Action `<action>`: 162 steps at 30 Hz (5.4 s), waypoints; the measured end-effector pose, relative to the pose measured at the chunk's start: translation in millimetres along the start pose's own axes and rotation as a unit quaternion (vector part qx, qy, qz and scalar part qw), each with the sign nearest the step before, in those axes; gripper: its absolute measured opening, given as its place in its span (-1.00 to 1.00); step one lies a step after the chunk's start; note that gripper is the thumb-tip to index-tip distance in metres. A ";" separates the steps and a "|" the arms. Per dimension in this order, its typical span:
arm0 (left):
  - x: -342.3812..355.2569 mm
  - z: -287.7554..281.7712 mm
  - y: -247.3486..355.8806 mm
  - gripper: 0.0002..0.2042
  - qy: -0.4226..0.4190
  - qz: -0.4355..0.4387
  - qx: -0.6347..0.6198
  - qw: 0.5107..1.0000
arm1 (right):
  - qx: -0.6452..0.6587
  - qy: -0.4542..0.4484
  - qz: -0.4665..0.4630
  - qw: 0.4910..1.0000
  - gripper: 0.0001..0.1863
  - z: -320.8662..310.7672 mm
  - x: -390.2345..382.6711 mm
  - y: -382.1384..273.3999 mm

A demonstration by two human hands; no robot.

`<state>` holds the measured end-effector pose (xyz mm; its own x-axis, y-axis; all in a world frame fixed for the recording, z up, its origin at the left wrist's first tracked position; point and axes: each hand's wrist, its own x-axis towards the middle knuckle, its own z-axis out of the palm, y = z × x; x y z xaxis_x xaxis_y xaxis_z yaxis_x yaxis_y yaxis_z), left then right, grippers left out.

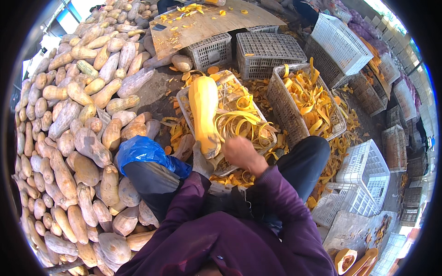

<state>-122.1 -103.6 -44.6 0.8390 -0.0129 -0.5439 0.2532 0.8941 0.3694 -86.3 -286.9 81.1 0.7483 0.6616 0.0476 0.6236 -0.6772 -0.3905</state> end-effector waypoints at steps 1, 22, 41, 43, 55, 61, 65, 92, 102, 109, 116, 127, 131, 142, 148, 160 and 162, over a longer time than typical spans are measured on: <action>-1.7 4.6 -0.1 -0.30 0.019 -0.013 0.001 1.000 | -0.003 0.066 0.011 0.998 -0.72 -2.3 26.6 8.1; -2.1 12.8 1.3 -0.45 0.006 0.015 -0.033 0.999 | 0.005 0.070 0.028 0.997 -0.74 65.6 43.7 9.7; -15.9 19.8 8.8 -0.39 -0.066 -0.025 0.051 0.996 | -0.039 0.078 -0.098 0.991 -0.75 59.1 -5.0 23.7; -16.0 9.1 8.6 -0.37 -0.001 -0.043 0.003 0.999 | 0.037 0.109 -0.113 0.987 -0.78 61.6 -4.5 39.0; -20.7 5.6 5.6 -0.40 0.113 0.119 0.321 0.933 | 0.153 0.131 -0.014 0.979 -0.76 45.5 48.9 58.0; -30.5 21.1 7.1 -0.27 0.126 0.020 0.293 0.948 | 0.013 0.138 0.040 0.990 -0.73 1.1 171.1 124.2; -29.1 20.5 3.1 -0.24 0.114 0.055 0.302 0.945 | -0.062 0.136 -0.020 0.989 -0.73 -11.2 205.3 113.7; -26.9 -4.9 11.9 -0.41 0.113 0.026 0.201 0.973 | 0.091 -0.002 0.018 0.996 -0.63 -33.4 285.9 145.3; -19.0 -8.6 15.2 -0.39 0.138 0.005 0.184 0.973 | 0.052 0.128 -0.046 0.989 -0.72 19.8 237.3 127.7; 4.4 -21.0 -3.1 -0.49 0.101 0.075 0.207 0.970 | 0.006 0.136 -0.046 0.990 -0.80 64.9 120.6 69.9; 8.5 -9.6 5.2 -0.45 0.123 0.008 0.198 0.973 | 0.128 0.099 -0.034 0.986 -0.73 55.0 29.2 26.5; -10.1 1.1 -1.4 -0.38 0.099 0.034 0.200 0.974 | 0.007 0.111 -0.075 0.991 -0.70 -36.6 165.0 101.9; -19.1 5.8 -0.2 -0.31 0.129 0.034 0.169 0.976 | 0.030 -0.020 0.044 0.998 -0.69 -57.9 290.4 116.5; -16.6 11.6 2.9 -0.35 0.137 0.037 0.159 0.977 | -0.053 0.065 -0.068 0.994 -0.75 -22.6 228.8 95.5; -6.7 0.4 1.5 -0.41 0.122 0.057 0.150 0.979 | -0.043 0.153 -0.044 0.986 -0.75 53.9 135.5 55.9; 7.1 -15.6 2.9 -0.39 0.079 0.039 0.161 0.983 | 0.104 -0.147 -0.028 0.983 -0.70 25.0 -17.4 16.1; 5.4 -3.0 -0.8 -0.41 0.101 0.043 0.156 0.982 | 0.139 -0.210 0.000 0.968 -0.70 20.4 -48.7 15.2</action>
<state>-119.3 -103.1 -50.1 0.7598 0.1739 -0.6265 0.3464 0.7072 0.6164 -117.9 -322.9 54.2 0.5543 0.7737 -0.3068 0.4952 -0.6028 -0.6256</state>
